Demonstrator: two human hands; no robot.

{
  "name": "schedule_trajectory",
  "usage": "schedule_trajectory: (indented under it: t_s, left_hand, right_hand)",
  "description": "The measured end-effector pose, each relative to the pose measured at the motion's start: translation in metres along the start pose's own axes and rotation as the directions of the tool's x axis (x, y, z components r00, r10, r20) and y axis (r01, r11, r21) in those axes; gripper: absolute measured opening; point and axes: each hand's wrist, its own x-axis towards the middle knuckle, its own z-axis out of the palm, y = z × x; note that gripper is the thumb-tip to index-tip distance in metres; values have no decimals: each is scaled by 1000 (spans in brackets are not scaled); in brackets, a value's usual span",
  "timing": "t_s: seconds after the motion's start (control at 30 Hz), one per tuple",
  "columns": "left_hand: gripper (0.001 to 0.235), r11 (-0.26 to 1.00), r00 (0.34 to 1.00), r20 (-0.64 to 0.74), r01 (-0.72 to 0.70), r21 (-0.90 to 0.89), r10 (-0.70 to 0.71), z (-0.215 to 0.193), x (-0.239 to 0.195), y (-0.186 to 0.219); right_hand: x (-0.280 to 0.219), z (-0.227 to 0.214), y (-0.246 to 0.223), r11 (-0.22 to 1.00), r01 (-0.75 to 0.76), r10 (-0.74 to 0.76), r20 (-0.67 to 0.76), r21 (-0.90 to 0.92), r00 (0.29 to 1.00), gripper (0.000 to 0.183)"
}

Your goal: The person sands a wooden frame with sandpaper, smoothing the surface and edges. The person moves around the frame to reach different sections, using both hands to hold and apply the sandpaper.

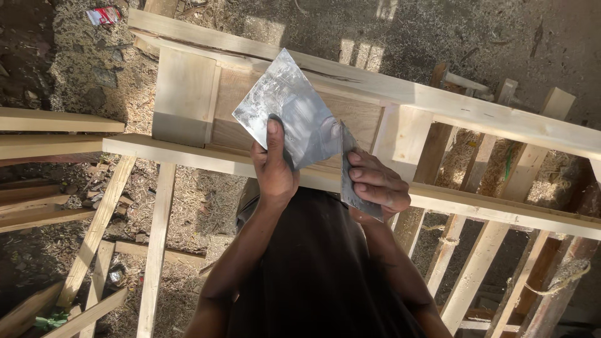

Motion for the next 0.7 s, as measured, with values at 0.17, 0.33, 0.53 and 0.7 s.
schedule_trajectory:
  t_s: [0.17,0.33,0.53,0.7]
  left_hand:
    - [32,1000,999,42,-8,20,7,8,-19,7]
    - [31,998,997,-35,64,-11,-64,8,-25,23]
    - [35,830,987,2,-138,541,163,2,-14,29]
    - [32,748,989,65,-143,648,133,6,-13,17]
  right_hand:
    - [-2,-3,0,978,-114,112,-23,-172,993,12]
    - [22,-27,4,846,-122,210,114,-519,971,6]
    - [56,-43,-23,774,76,188,342,-628,921,12]
    - [67,-34,-34,598,317,193,517,-736,834,14]
